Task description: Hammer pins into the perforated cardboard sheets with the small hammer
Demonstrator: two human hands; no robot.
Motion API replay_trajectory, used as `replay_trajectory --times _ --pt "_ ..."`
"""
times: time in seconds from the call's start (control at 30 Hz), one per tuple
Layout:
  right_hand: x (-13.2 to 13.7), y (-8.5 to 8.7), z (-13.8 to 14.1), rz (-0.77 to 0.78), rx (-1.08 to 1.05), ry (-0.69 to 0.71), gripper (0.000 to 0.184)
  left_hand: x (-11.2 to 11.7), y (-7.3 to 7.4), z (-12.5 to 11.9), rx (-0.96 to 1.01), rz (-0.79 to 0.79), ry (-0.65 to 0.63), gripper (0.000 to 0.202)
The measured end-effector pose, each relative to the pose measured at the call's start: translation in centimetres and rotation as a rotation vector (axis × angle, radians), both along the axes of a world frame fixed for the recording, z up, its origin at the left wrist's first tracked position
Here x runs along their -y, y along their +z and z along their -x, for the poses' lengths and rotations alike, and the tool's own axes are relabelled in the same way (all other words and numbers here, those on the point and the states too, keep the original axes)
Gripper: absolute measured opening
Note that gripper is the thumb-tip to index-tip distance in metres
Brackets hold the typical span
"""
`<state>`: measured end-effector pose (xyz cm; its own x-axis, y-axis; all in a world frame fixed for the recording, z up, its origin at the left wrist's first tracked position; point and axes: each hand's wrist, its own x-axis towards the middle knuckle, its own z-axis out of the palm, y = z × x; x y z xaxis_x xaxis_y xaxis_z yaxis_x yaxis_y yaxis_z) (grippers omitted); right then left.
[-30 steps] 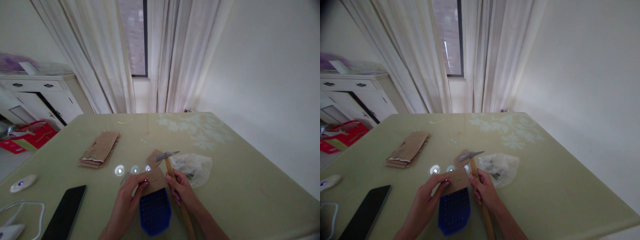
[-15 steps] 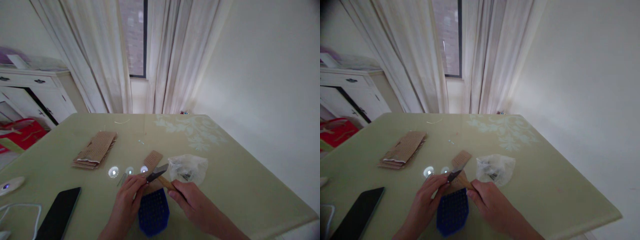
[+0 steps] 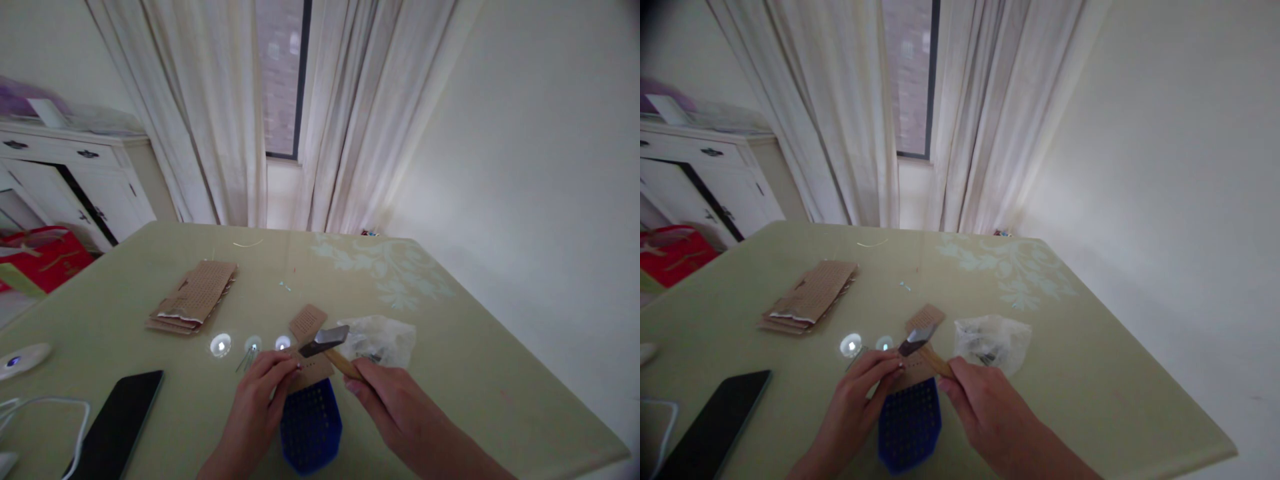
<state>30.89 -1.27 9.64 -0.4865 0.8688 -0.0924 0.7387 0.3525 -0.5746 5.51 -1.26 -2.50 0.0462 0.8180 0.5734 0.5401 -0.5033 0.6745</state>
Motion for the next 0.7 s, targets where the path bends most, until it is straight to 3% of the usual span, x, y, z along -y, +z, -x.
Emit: replay_trajectory --times 0.17,0.53,0.7 --pt "0.0 -0.7 0.3 0.004 0.12 0.052 0.03 0.0 -0.2 -0.1 -0.016 0.009 0.023 0.019" --pt "0.0 -1.5 0.0 -0.052 0.045 0.027 0.031 0.4 -0.5 -0.4 0.002 0.068 0.051 0.014" --pt "0.2 -2.3 -0.1 -0.059 0.05 0.045 0.03 0.3 -0.4 -0.3 0.044 0.11 0.096 0.035"
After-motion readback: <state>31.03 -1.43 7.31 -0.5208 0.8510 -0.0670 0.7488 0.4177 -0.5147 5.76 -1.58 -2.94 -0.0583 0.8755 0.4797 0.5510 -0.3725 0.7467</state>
